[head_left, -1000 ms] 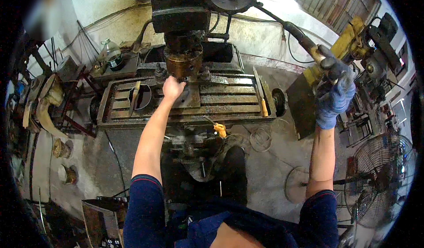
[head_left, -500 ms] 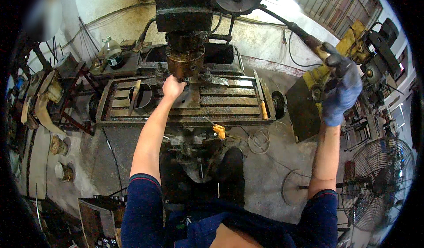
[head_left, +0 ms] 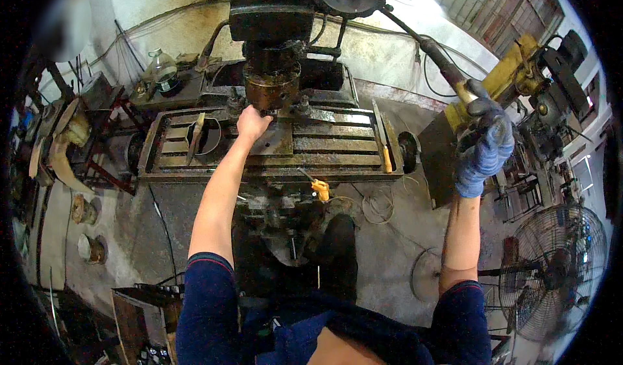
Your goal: The person picks up metal parts from a bin and cleans them using an air nozzle and a cloth on a machine table.
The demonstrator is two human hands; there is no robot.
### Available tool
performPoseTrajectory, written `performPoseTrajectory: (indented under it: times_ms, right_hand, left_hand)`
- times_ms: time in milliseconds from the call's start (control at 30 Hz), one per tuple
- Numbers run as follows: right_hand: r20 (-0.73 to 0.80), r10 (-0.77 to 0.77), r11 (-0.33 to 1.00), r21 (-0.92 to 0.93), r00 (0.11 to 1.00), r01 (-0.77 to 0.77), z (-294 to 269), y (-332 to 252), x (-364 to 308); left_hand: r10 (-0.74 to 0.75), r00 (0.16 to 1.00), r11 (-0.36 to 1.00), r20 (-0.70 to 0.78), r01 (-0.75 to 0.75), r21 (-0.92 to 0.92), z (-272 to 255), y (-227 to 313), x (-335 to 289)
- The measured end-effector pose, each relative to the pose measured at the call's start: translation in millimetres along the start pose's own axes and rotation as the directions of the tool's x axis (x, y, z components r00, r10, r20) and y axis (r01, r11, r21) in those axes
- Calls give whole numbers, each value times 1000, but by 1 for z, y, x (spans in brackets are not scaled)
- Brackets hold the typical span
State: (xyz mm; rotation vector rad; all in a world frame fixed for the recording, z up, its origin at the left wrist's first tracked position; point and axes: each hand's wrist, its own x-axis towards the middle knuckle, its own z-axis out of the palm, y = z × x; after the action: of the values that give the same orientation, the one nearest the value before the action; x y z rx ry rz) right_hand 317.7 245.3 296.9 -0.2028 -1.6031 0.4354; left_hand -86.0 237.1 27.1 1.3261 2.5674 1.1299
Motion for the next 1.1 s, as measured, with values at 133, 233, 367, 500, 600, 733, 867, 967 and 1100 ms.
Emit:
performPoseTrajectory:
  times_ms: [133, 233, 367, 500, 600, 733, 867, 967, 1100]
  right_hand:
    - [0, 21, 1000, 16, 1000, -21, 0, 2, -14]
    - [-5, 26, 1000, -12, 1000, -26, -1, 2, -16]
    - [-6, 22, 1000, 1, 1000, -22, 6, -1, -21]
    - [-1, 12, 995, 97, 1000, -12, 4, 6, -28]
    - [-3, 10, 994, 113, 1000, -10, 3, 11, -31]
    - [7, 51, 991, 124, 999, -51, 1, 17, -41]
    - [10, 28, 986, 164, 1000, -30, 1, 23, -46]
    - [-37, 78, 981, 184, 996, -69, 6, 22, -52]
    - [-42, 76, 985, 157, 996, -68, 7, 22, -57]
  left_hand:
    - [-68, 980, 993, 188, 84, -80, -17, 17, -8]
    - [-24, 976, 962, 217, 81, -261, -48, 35, -31]
    - [63, 955, 925, 289, 52, -376, -72, 13, -54]
    - [126, 909, 886, 398, 77, -457, -109, 8, -87]
    - [103, 887, 905, 451, 105, -413, -141, 7, -112]
    - [70, 897, 920, 437, 111, -375, -164, -13, -142]
    - [64, 908, 920, 415, 107, -376, -176, -30, -160]
    - [30, 893, 947, 450, 119, -299, -188, -26, -168]
    - [11, 897, 943, 441, 138, -304, -192, -20, -175]
